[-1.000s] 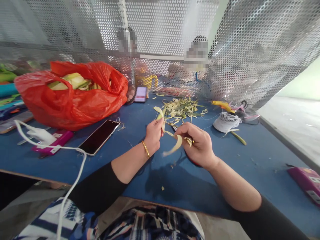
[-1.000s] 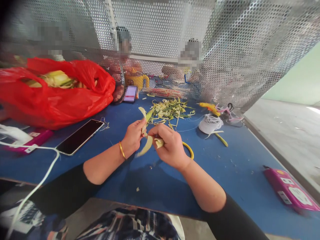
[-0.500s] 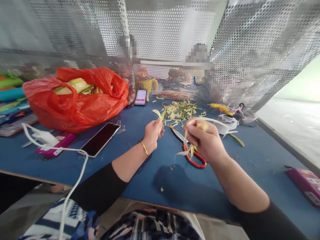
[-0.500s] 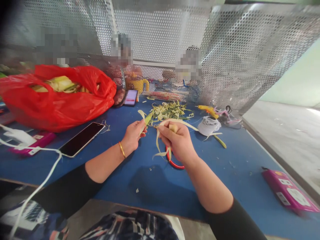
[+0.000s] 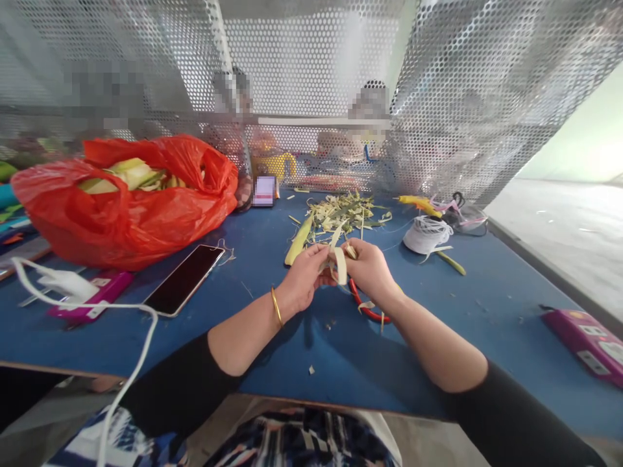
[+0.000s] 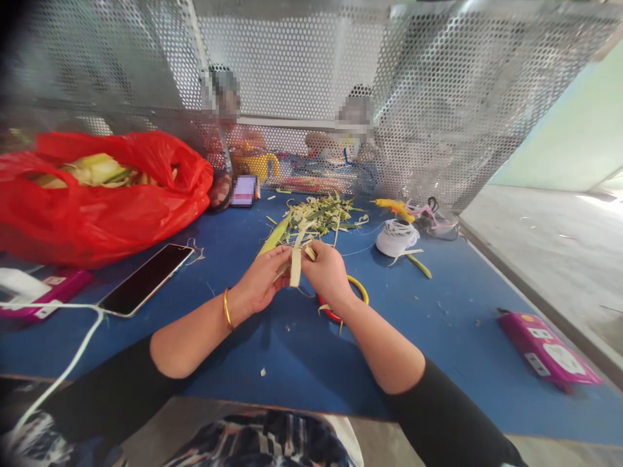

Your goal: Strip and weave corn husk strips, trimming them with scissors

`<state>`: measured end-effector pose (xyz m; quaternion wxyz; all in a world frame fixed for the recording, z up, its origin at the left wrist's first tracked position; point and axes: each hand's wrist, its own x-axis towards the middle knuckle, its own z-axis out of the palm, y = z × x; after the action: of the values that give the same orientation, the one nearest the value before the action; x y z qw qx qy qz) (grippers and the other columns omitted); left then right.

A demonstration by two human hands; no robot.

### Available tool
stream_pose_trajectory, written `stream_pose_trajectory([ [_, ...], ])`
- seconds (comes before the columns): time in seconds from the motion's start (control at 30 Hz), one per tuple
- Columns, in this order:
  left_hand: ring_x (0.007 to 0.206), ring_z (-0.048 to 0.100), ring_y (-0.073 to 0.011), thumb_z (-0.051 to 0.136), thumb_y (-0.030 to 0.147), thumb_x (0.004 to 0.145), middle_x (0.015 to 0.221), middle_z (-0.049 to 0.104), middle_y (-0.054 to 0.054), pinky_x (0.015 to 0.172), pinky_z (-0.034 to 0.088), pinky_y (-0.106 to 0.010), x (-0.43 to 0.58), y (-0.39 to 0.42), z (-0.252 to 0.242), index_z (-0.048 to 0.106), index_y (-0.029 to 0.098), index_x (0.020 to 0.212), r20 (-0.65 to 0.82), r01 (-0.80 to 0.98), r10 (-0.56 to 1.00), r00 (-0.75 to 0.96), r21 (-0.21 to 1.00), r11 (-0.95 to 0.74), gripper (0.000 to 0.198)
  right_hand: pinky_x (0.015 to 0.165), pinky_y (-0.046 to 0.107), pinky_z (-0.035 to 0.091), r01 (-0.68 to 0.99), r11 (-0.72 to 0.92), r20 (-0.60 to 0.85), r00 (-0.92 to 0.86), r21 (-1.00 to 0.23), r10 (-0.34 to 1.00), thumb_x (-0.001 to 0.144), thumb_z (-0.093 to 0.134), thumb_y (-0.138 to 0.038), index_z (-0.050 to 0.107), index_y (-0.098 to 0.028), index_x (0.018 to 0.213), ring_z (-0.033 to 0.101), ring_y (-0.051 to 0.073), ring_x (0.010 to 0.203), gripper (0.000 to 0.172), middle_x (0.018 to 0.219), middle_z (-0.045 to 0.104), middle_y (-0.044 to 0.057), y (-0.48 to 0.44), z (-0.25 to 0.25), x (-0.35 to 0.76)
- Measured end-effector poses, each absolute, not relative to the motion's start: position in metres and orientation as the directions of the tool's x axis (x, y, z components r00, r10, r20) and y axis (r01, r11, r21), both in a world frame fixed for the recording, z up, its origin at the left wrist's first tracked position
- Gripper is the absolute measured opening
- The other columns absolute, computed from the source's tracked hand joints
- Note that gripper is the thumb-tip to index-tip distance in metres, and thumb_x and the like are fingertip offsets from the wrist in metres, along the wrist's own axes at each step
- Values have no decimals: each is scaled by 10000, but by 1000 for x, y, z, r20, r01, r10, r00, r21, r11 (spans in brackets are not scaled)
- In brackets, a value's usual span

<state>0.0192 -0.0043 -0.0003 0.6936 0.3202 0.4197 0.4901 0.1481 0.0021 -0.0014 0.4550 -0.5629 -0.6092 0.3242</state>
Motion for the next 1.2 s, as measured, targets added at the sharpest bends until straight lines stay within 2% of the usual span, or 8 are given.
stream_pose_trajectory([
  [0.13,401,424,-49,575,162,927,564,531,42,400,313,-161,18,-3,-2,613,166,747,-264,-423,943,202,845,327,184,515,237,351,86,52,52,-4,-995,999,537,826,-444,604,-207,750,456,108,549,388,580,556,-60,1,2,145],
  [0.27,354,255,-4,595,163,925,547,479,68,372,138,-148,17,-4,-1,608,156,757,-236,-381,941,242,869,316,168,403,211,173,-98,-55,-40,-144,-994,989,553,845,-412,616,-184,751,273,38,416,379,533,522,-74,-3,7,142],
  [0.47,346,222,0,603,158,920,515,463,68,369,123,-156,15,-5,5,509,162,638,-252,-309,938,237,896,318,298,368,213,130,-214,10,8,13,-977,1000,524,876,-431,522,-205,592,220,27,380,426,427,341,-117,0,9,146],
  [0.9,334,234,12,588,85,925,518,458,72,340,122,-118,-3,6,17,539,147,671,-418,-384,849,324,762,522,266,353,197,102,-205,28,17,57,-978,998,481,885,-355,532,-195,617,259,10,352,411,479,488,-77,9,30,170],
  [0.97,334,286,5,562,113,954,531,498,58,329,164,-112,-10,10,20,581,137,716,-418,-478,836,355,687,547,240,352,199,120,-181,26,18,47,-983,999,484,884,-356,538,-191,617,271,9,356,406,511,544,-54,8,31,171],
  [1.03,403,464,-31,541,262,998,612,605,5,374,337,-123,-14,12,22,642,121,823,-342,-635,872,351,597,490,247,352,204,137,-189,60,43,94,-980,995,504,877,-369,537,-198,636,268,10,362,403,545,581,-42,7,31,170],
  [1.1,611,659,-111,505,484,1001,778,710,-73,554,540,-201,-14,12,20,670,109,924,-233,-775,927,295,509,375,417,352,212,147,-210,124,84,190,-970,978,525,863,-398,527,-210,655,262,15,364,406,574,607,-37,6,30,166],
  [1.2,859,725,-187,558,586,945,947,751,-124,783,595,-303,-3,8,10,684,116,981,-167,-802,947,274,504,321,488,351,224,162,-221,198,121,319,-955,940,529,844,-431,515,-223,665,269,26,363,412,608,641,-28,3,27,158],
])
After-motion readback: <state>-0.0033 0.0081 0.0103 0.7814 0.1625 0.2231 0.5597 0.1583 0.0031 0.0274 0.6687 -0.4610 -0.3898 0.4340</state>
